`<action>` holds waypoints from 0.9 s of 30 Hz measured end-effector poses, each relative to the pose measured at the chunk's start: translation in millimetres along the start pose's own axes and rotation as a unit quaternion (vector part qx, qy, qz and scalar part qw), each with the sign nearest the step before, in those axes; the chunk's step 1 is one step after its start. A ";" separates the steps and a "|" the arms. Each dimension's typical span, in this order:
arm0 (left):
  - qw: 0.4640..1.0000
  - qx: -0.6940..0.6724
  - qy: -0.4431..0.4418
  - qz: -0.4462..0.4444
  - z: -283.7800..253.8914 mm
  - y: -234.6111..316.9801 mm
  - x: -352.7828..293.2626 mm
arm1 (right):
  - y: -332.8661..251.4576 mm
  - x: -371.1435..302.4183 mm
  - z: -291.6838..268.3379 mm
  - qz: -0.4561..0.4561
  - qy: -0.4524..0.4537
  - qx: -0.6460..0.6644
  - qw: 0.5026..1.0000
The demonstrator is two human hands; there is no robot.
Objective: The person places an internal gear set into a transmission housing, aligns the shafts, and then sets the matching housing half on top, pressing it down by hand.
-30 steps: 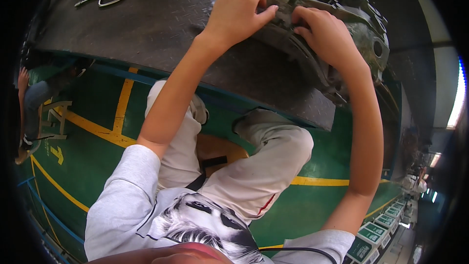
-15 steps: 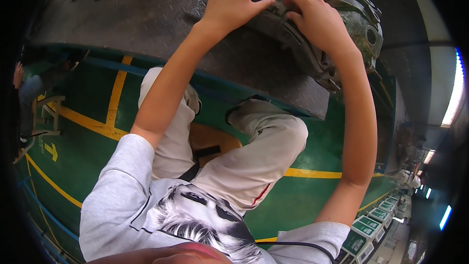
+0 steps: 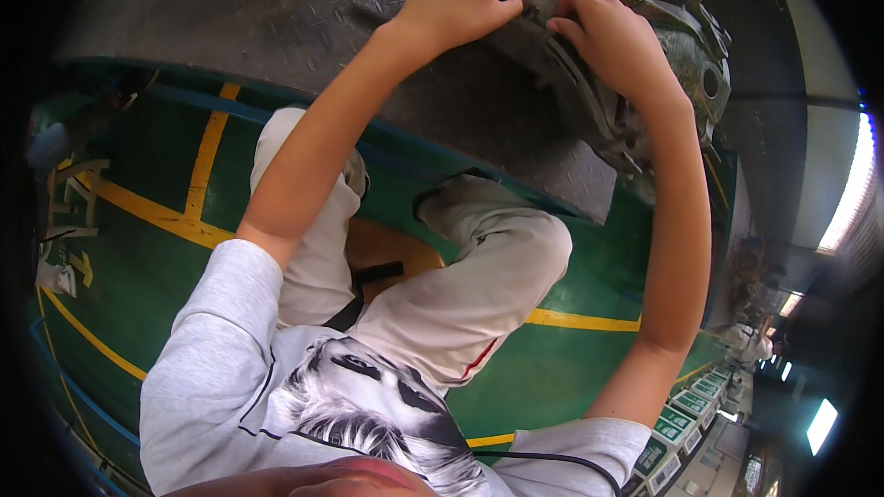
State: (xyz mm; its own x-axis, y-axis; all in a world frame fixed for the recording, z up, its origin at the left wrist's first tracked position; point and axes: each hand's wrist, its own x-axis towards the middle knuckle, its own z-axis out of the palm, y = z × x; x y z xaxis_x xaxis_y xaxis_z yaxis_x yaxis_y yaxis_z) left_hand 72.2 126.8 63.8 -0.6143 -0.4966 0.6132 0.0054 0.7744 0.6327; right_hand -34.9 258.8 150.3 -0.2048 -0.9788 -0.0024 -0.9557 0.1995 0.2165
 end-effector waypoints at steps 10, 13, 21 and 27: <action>1.000 -0.003 0.018 -0.014 0.0 -0.1 -4.6 | -8.7 0.9 -8.5 0.022 -0.054 0.100 0.993; 0.999 0.019 0.017 -0.032 2.4 4.8 -3.3 | -8.0 3.8 -4.9 0.035 -0.060 0.092 0.993; 0.999 0.030 0.003 0.013 4.3 -4.3 -5.4 | -7.8 -5.3 -7.6 0.017 0.080 0.047 0.996; 0.999 0.031 -0.027 0.029 1.7 -2.9 -3.5 | -1.8 -6.0 -6.7 -0.014 -0.002 0.088 0.996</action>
State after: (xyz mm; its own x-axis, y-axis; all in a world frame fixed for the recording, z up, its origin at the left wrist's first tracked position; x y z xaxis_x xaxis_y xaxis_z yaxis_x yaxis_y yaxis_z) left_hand 72.9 126.9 59.0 -0.6563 -0.4295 0.6203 -0.0060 0.8251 0.5649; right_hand -30.6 264.0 156.4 -0.1779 -0.9840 -0.0106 -0.9833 0.1773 0.0413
